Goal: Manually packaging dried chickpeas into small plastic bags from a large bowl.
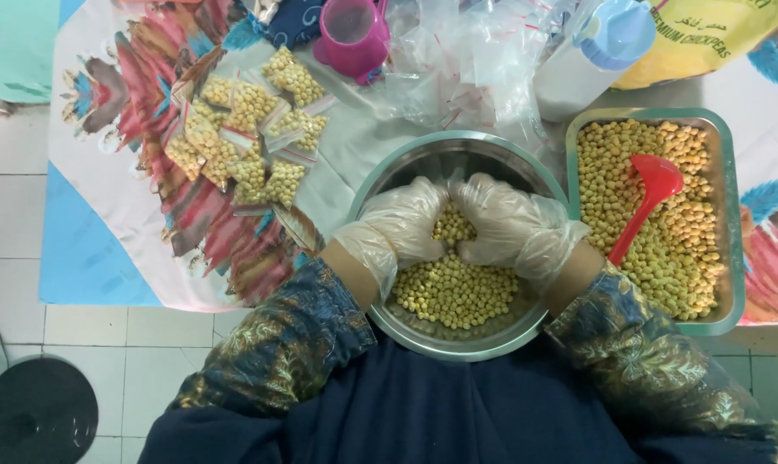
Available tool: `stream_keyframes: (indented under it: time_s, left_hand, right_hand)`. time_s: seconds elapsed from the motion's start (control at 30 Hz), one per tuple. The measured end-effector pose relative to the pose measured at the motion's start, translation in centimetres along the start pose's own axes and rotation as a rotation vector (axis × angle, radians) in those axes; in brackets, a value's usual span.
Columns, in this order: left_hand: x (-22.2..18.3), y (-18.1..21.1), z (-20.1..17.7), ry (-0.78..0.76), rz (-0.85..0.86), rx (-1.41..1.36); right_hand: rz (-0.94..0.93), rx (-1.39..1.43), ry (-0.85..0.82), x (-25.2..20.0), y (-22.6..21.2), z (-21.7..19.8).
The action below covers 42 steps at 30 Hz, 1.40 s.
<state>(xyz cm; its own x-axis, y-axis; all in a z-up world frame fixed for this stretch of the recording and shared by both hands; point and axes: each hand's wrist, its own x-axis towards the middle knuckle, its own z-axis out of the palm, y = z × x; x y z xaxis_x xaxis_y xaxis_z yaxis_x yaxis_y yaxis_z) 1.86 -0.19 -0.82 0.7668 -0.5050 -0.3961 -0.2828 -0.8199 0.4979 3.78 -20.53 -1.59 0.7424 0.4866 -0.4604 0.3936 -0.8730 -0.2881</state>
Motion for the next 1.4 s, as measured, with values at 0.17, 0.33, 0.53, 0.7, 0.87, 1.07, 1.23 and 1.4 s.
stream_keyframes:
  time_s: [0.17, 0.33, 0.53, 0.7, 0.87, 1.07, 1.23, 1.4]
  left_hand:
    - [-0.5, 0.4, -0.6, -0.135, 0.041, -0.054]
    - [-4.1, 3.4, -2.3, -0.134, 0.243, -0.142]
    - [-9.4, 4.9, -3.3, -0.167, 0.259, -0.095]
    - [-9.2, 2.5, 4.3, 0.054, 0.437, 0.126]
    - [-8.4, 2.8, 5.3, 0.046, 0.471, 0.208]
    - [-7.3, 2.7, 4.5, -0.011, 0.312, 0.113]
    - [-7.7, 1.8, 1.5, 0.064, 0.293, 0.064]
    - [-7.2, 2.6, -1.6, 0.221, 0.028, 0.127]
  right_hand:
    - [0.131, 0.156, -0.109, -3.1, -3.2, -2.9]
    - [0.025, 0.09, -0.174, -7.0, -2.0, -0.3]
    - [-0.266, -0.107, 0.076, -12.8, 5.0, 3.8]
    - [-0.451, -0.194, 0.088, -13.0, 4.8, 6.2]
    - [-0.411, -0.001, -0.273, -10.5, -4.0, -0.1]
    - [-0.39, -0.116, 0.005, -8.7, -0.6, 5.7]
    - [-0.199, -0.032, -0.038, -10.3, -2.7, -2.0]
    - [-0.072, -0.11, 0.002, -7.9, -0.8, -2.9]
